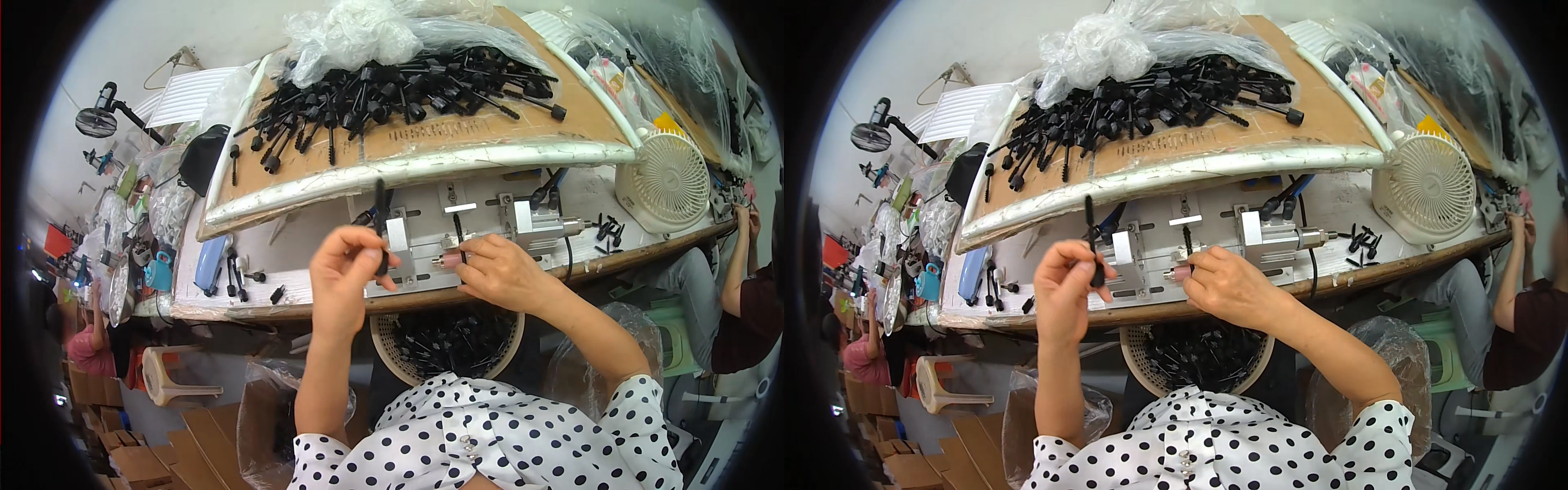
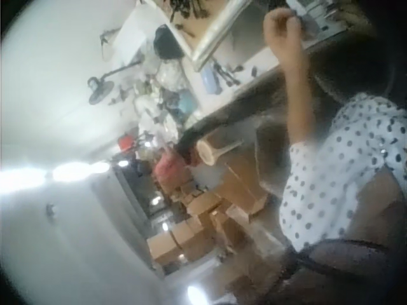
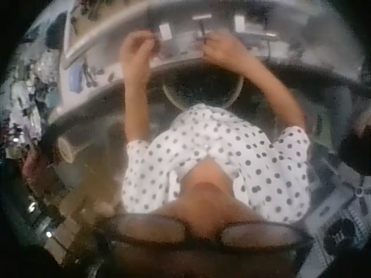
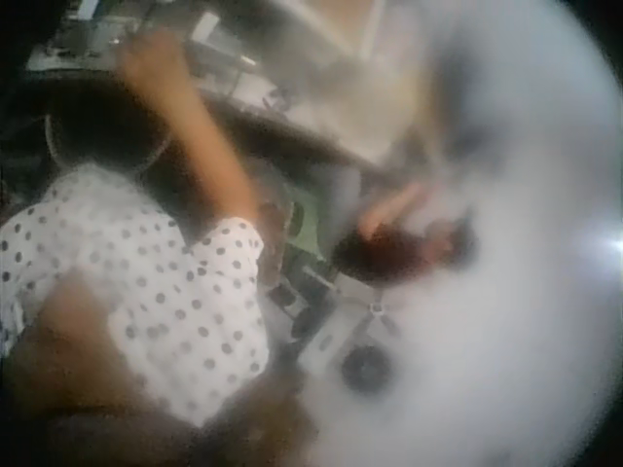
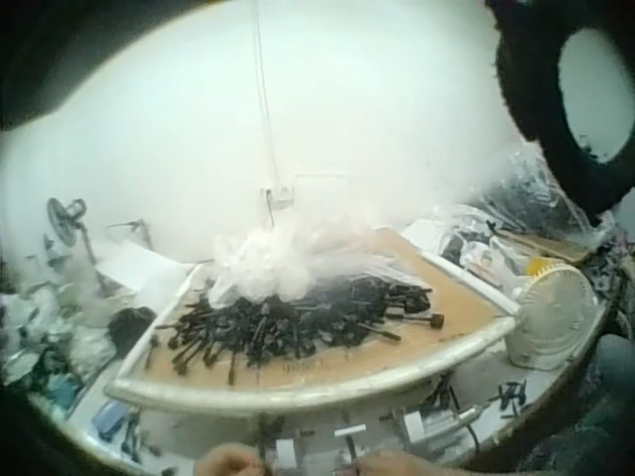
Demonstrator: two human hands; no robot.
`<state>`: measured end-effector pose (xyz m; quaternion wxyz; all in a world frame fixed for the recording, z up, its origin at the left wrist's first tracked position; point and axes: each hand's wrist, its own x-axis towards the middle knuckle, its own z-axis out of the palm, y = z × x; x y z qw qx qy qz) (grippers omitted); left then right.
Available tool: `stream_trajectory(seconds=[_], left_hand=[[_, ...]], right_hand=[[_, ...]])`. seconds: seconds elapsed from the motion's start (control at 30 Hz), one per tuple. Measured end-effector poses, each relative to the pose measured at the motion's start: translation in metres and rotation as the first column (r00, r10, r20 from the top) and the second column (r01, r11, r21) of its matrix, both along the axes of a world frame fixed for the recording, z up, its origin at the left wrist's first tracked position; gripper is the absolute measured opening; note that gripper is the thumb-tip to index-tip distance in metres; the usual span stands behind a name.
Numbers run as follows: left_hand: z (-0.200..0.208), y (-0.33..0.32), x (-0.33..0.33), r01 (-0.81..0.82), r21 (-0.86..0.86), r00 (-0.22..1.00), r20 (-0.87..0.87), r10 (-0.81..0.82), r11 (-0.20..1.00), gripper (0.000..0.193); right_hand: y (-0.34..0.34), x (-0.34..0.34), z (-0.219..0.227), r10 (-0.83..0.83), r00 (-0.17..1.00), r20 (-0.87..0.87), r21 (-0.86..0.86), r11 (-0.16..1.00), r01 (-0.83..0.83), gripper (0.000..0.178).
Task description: The person picks up mascara wands and caps, positions them into a benchtop machine to press them together, and places the assembled parts into a basket.
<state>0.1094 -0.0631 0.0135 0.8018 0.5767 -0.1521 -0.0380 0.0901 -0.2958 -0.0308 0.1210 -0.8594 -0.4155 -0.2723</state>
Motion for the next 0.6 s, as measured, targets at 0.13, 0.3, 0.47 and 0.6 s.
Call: stream_trajectory(seconds=[0.13,0.3,0.47,0.6], left_hand=[[-0.018,0.001,-0.016,0.033,0.002,0.992,-0.124,-0.033,0.999,0.006],[-0.039,-0.005,-0.027,0.078,-0.093,0.977,-0.190,-0.095,0.993,0.006],[-0.052,-0.011,-0.041,0.112,-0.055,0.980,-0.160,-0.119,0.992,0.016],[-0.054,-0.019,-0.051,-0.004,0.089,1.000,-0.002,0.004,0.996,0.026]], right_hand=[[0.002,-0.002,0.002,-0.016,0.999,-0.038,-0.010,1.000,0.015,0.014],[0.005,-0.003,0.009,-0.118,0.987,-0.109,-0.140,0.985,0.102,0.035],[0.007,-0.005,0.031,-0.086,0.986,-0.144,-0.251,0.967,0.047,0.021],[-0.011,-0.022,0.070,0.251,0.914,-0.319,0.056,0.968,-0.246,0.041]])
